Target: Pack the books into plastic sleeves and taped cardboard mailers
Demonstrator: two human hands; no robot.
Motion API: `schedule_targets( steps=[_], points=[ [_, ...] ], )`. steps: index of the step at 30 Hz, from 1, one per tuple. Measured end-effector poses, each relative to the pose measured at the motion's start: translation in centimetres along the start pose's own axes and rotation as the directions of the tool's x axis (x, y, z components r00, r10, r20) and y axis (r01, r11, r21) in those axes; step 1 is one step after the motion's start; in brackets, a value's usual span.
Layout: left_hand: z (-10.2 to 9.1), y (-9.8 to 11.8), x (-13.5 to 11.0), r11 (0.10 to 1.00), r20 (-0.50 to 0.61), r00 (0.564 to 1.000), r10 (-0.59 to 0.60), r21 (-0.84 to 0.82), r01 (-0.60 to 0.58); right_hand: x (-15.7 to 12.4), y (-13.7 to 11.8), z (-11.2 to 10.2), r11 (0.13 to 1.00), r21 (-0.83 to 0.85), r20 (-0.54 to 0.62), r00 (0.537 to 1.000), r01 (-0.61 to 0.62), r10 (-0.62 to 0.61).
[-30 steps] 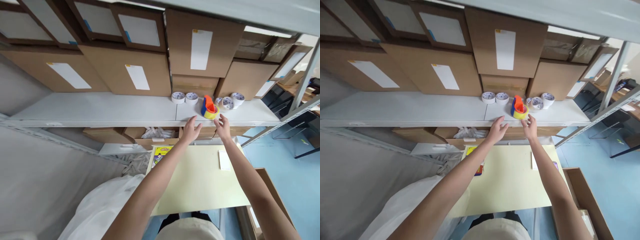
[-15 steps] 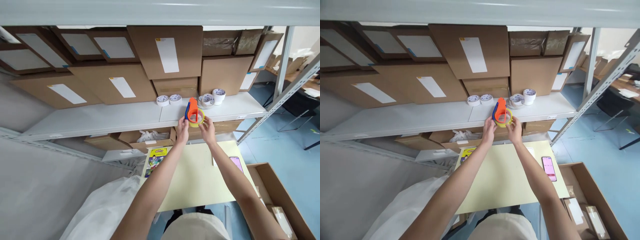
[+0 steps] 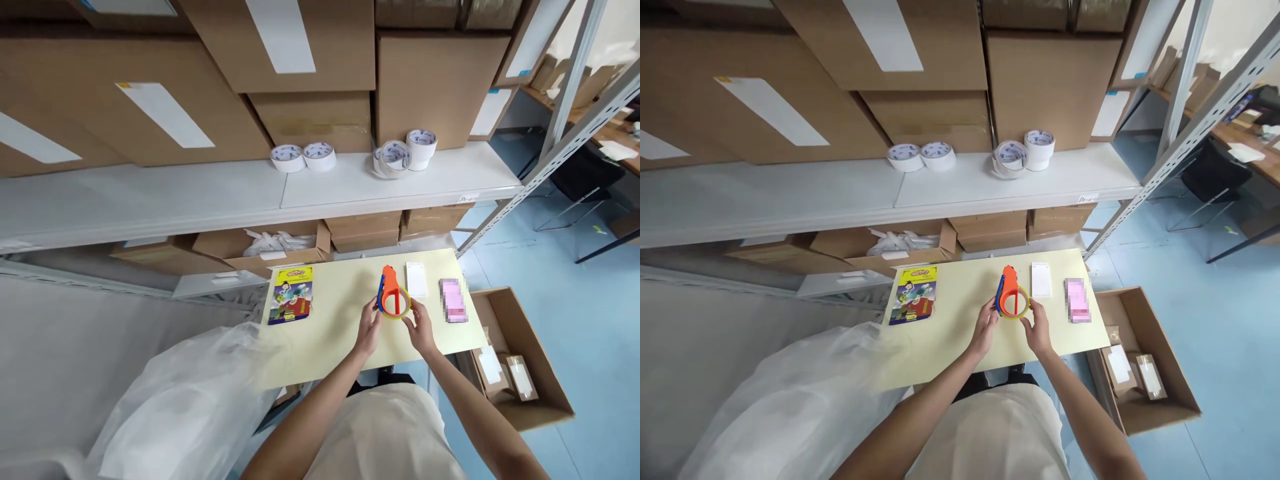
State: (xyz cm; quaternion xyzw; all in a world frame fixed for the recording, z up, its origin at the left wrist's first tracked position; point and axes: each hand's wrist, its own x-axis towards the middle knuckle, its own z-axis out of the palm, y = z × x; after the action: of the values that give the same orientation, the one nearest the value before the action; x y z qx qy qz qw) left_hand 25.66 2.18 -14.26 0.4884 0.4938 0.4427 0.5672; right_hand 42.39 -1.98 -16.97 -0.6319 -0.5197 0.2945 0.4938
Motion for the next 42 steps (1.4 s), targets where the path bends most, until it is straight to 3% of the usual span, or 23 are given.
schedule_targets(
  steps=[6, 10, 15, 21, 27, 37, 42],
  points=[
    [1.1, -4.4, -1.0, 0.984, 0.172, 0.969, -0.175, -0.009, 0.179, -2.6, 5.1, -1.2, 0.990, -0.103, 0.026, 0.995, -0.095, 0.098],
    [1.1, -5.7, -0.9, 0.949, 0.197, 0.928, -0.316, 0.087, 0.304, -2.7, 6.7, -1.1, 0.981, -0.132, 0.033, 0.989, -0.140, 0.146],
    [1.0, -6.4, -0.1, 0.935, 0.257, 0.899, -0.355, 0.099, 0.341, -2.7, 7.6, -0.5, 0.970, -0.130, 0.018, 0.978, -0.204, 0.208],
    [1.5, -6.5, 0.4, 0.901, 0.246, 0.869, -0.429, 0.043, 0.432, -2.7, 8.5, -0.2, 0.964, -0.073, 0.028, 0.966, -0.256, 0.258],
    [2.0, -5.9, 0.5, 0.806, 0.256, 0.768, -0.587, 0.094, 0.585, -3.0, 8.7, -0.3, 0.966, -0.066, 0.071, 0.964, -0.251, 0.255],
    [1.2, -6.0, -0.3, 0.785, 0.241, 0.753, -0.612, 0.069, 0.616, -3.0, 8.5, -1.3, 0.948, -0.048, 0.081, 0.945, -0.313, 0.317],
    [-0.2, -6.7, -0.9, 0.825, 0.146, 0.812, -0.565, 0.059, 0.563, -3.3, 5.8, -1.8, 0.953, -0.094, -0.001, 0.957, -0.290, 0.291]
  ],
)
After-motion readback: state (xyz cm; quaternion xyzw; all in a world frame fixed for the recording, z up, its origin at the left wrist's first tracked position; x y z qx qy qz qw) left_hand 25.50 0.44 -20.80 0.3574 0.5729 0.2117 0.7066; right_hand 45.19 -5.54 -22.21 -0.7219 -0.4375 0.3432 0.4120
